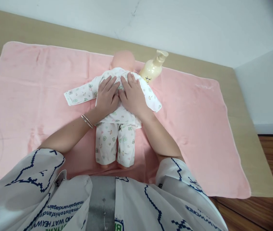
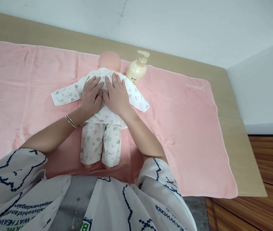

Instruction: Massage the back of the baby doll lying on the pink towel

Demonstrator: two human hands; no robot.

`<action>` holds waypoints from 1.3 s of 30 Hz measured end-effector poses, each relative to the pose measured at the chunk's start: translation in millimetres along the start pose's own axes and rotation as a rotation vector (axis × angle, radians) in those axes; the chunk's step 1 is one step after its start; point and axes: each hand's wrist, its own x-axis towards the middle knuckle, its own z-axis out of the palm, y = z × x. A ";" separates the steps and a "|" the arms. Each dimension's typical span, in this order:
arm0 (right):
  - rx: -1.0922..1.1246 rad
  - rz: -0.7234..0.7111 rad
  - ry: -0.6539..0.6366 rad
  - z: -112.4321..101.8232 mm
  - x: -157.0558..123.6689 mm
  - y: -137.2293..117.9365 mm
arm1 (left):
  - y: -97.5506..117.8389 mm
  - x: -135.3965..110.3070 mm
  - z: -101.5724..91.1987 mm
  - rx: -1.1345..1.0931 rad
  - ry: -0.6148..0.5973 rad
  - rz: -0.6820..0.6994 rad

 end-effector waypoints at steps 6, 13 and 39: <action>-0.072 0.063 -0.014 -1.8 -16.1 -18.8 | 7.1 1.1 -4.1 -0.043 0.034 -0.015; 0.095 0.039 0.081 1.4 3.6 6.8 | 4.6 3.6 -0.5 -0.084 0.013 -0.091; 0.007 -0.026 0.160 3.4 -0.1 -1.5 | -5.0 0.4 6.9 -0.129 0.083 -0.103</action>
